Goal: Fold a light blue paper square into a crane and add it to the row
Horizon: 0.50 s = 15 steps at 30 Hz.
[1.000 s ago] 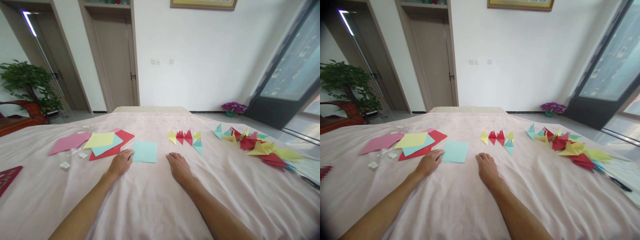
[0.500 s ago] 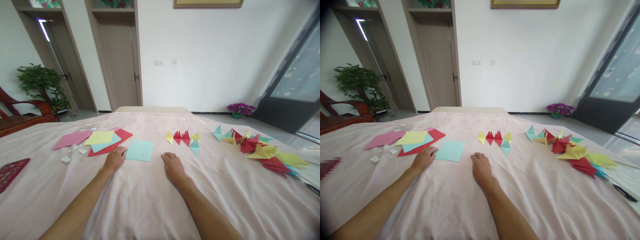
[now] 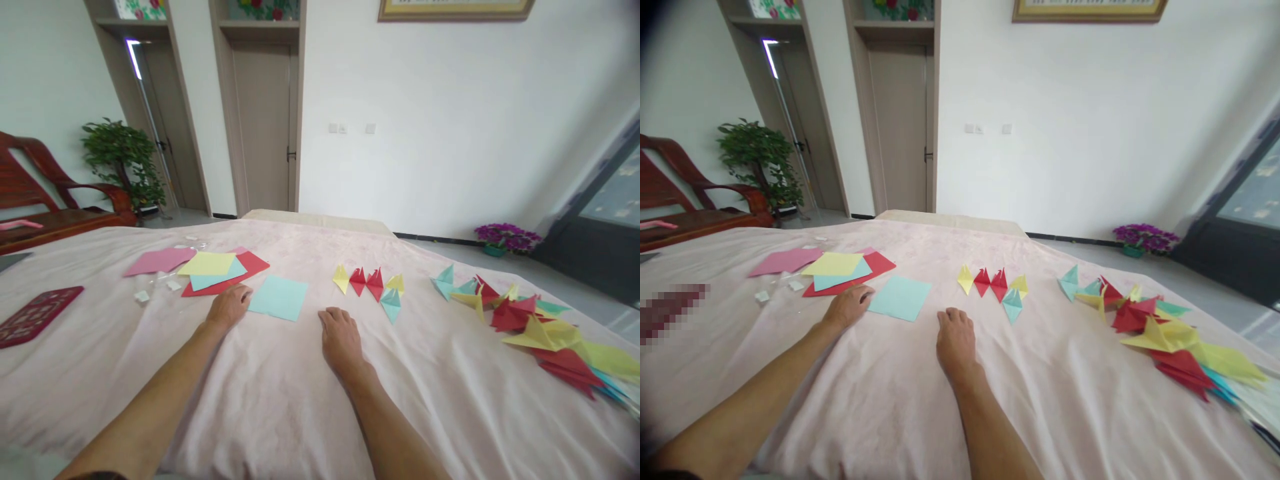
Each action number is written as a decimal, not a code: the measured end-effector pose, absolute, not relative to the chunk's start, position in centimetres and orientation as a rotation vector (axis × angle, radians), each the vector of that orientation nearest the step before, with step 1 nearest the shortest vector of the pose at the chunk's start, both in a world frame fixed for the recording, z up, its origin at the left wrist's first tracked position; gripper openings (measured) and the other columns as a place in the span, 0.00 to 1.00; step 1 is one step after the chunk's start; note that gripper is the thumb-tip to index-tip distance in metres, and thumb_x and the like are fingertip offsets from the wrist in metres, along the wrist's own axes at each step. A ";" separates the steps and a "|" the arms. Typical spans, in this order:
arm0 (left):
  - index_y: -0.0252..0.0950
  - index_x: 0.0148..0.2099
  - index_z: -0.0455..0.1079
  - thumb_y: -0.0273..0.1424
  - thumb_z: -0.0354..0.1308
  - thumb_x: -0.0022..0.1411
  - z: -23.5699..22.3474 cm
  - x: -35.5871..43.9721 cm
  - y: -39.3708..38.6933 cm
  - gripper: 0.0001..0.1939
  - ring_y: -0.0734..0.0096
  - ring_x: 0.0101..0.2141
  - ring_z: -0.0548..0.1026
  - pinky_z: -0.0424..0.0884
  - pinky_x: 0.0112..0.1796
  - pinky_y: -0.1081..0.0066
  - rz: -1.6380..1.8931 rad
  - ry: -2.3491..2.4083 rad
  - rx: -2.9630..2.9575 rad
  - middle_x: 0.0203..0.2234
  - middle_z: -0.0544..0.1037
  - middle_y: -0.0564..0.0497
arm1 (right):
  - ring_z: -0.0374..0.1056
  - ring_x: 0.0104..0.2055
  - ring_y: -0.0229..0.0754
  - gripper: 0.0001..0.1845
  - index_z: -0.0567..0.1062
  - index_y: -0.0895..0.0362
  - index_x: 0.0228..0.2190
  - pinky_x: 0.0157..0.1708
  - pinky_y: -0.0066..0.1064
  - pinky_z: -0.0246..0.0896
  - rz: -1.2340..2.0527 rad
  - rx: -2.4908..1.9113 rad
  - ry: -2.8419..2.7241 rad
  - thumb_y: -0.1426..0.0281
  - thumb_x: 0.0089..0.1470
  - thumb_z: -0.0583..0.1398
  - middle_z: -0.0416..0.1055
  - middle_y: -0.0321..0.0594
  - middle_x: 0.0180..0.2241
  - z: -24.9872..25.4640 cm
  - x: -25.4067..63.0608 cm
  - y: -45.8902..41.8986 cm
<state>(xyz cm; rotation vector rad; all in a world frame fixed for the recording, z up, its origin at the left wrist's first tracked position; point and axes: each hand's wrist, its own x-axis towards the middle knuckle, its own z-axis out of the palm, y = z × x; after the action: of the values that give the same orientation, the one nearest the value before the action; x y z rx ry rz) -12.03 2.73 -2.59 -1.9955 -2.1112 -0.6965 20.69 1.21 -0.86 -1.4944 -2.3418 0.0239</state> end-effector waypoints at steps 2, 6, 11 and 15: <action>0.40 0.44 0.75 0.28 0.51 0.61 -2.6 -12.0 2.7 0.13 0.63 0.44 0.76 0.69 0.45 0.69 -0.690 -2.131 -1.983 0.43 0.80 0.48 | 0.59 0.53 0.46 0.21 0.71 0.50 0.52 0.50 0.35 0.50 0.013 -1.497 -2.344 0.76 0.60 0.51 0.68 0.43 0.53 -0.8 20.6 1.2; 0.40 0.44 0.74 0.28 0.52 0.62 -2.6 -12.0 2.7 0.11 0.63 0.44 0.75 0.70 0.45 0.68 -0.673 -2.170 -1.966 0.43 0.79 0.48 | 0.59 0.52 0.47 0.21 0.71 0.51 0.51 0.49 0.36 0.49 -0.014 -1.500 -2.351 0.76 0.60 0.50 0.68 0.43 0.52 -0.5 20.3 1.2; 0.37 0.48 0.72 0.32 0.54 0.66 -2.7 -12.1 2.6 0.10 0.63 0.46 0.74 0.71 0.48 0.61 -0.641 -2.199 -1.962 0.46 0.76 0.46 | 0.59 0.50 0.49 0.20 0.72 0.52 0.50 0.47 0.38 0.49 -0.037 -1.492 -2.373 0.77 0.59 0.51 0.68 0.45 0.50 -0.1 19.8 1.0; 0.36 0.55 0.67 0.36 0.56 0.67 -2.8 -12.1 2.7 0.17 0.62 0.46 0.74 0.74 0.45 0.56 -0.623 -2.195 -1.976 0.51 0.72 0.44 | 0.60 0.50 0.49 0.21 0.71 0.53 0.50 0.46 0.38 0.49 -0.047 -1.499 -2.382 0.79 0.59 0.50 0.68 0.46 0.50 0.2 19.7 0.8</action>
<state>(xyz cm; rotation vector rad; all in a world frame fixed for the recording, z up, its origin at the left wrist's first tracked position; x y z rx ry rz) -12.14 2.69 -2.75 -1.9764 -2.1952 -0.6227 19.66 0.79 0.21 -1.4991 -2.3821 -0.0475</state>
